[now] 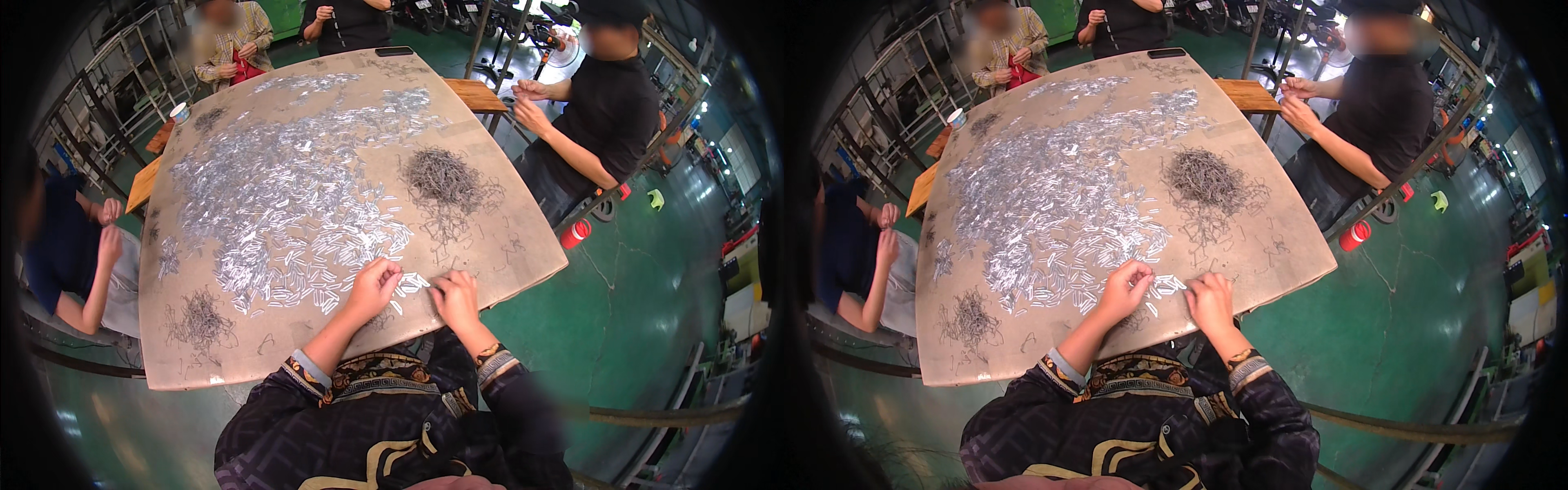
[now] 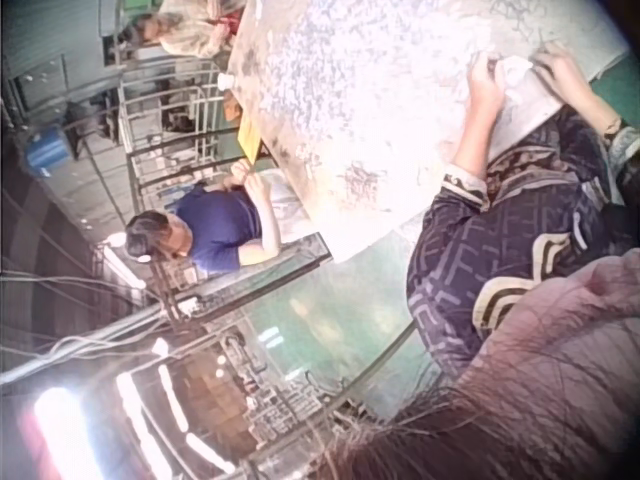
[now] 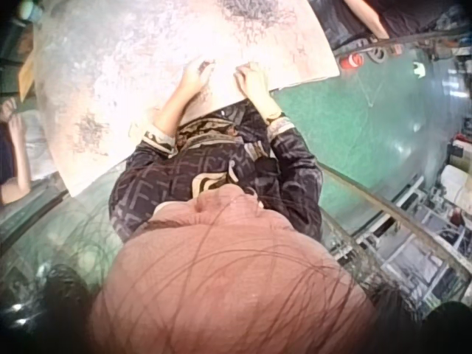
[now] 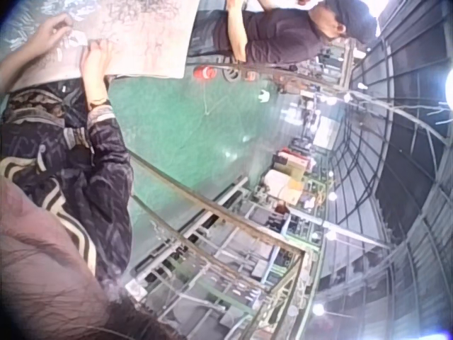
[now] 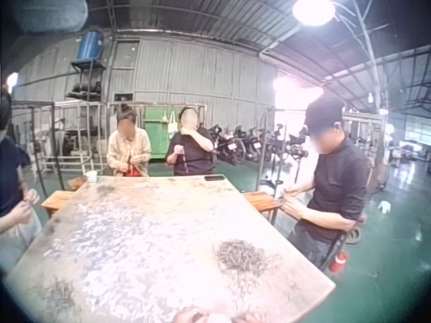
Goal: The person sits at a large table and repeatedly picks up small metallic pieces and dark wire-like items, joining them by hand. They occasionally lift the assembled chain to inspect it before continuing the repetitive assembly process.
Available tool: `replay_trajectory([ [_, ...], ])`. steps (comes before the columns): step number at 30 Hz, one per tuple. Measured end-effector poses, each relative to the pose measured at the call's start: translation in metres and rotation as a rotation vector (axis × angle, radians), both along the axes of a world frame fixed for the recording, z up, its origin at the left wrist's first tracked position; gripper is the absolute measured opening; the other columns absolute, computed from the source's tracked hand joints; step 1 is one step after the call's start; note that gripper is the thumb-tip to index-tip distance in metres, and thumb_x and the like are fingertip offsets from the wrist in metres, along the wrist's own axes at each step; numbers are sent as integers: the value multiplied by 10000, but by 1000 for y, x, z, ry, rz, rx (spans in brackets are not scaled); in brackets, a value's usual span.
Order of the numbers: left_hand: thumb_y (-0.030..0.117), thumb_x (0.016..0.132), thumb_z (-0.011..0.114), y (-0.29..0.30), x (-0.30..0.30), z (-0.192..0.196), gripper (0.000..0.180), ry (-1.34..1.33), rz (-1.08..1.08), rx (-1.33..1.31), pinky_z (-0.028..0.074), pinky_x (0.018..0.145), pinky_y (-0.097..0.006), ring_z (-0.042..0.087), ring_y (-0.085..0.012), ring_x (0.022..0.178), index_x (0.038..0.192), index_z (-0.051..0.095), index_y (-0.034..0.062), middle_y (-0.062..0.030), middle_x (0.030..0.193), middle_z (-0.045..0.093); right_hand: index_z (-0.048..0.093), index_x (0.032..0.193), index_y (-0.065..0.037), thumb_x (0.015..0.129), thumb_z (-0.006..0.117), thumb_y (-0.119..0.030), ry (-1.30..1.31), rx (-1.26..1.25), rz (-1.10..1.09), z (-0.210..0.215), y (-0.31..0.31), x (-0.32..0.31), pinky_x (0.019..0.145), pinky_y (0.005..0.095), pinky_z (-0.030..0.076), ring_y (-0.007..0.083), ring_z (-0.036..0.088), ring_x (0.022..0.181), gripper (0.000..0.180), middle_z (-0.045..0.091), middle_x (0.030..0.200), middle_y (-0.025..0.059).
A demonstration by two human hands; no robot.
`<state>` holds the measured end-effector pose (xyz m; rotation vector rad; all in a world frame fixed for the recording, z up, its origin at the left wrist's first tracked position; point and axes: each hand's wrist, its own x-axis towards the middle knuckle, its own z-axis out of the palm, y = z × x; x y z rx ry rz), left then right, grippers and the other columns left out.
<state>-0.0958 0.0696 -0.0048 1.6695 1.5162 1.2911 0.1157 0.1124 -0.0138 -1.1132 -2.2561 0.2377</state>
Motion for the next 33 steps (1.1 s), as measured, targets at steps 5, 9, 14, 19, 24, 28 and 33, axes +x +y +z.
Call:
replay_trajectory([
  [5,11,884,640,-11,7,-9,52,-508,-52,-156,484,637,-207,607,-75,704,903,596,-9,-39,812,658,654,784,-43,790,561,-103,-215,43,43,-11,3,-23,789,382,437,272,552,912,111,553,834,93],
  [9,15,881,643,-14,6,-9,50,-657,-84,-208,484,610,-206,593,-68,659,898,603,-9,-36,784,663,626,791,-38,759,627,-89,-300,95,101,-14,11,-20,768,394,476,280,567,866,61,549,817,101],
  [14,23,875,653,-15,9,-11,58,-700,-117,-261,486,610,-212,595,-70,665,881,603,-7,-43,786,666,625,785,-23,749,564,-81,-411,108,163,-2,11,-19,788,373,500,273,594,858,91,561,839,112],
  [19,25,874,660,-14,17,-23,55,-715,-146,-254,473,621,-206,584,-61,679,874,612,0,-25,784,652,634,794,-14,739,587,-61,-423,128,159,-3,15,-16,757,380,508,282,614,813,86,579,802,115],
  [24,15,878,654,-11,18,-24,35,-662,-123,-229,471,660,-201,589,-51,725,890,625,-1,-12,819,657,693,870,2,777,666,-33,169,-256,45,12,4,-18,633,360,508,257,642,683,103,633,755,130],
  [28,9,873,658,-9,19,-17,28,-630,-122,-204,464,673,-196,583,-41,742,885,633,1,2,822,653,712,907,2,799,706,-62,385,-476,32,25,-13,-17,590,313,494,212,636,619,125,661,755,136],
  [33,5,874,656,-14,20,-8,29,-569,-133,-268,476,713,-212,593,-54,778,884,629,-2,-7,850,656,710,912,6,804,706,-59,399,-517,49,37,-32,-12,593,293,489,187,629,620,126,663,758,127],
])
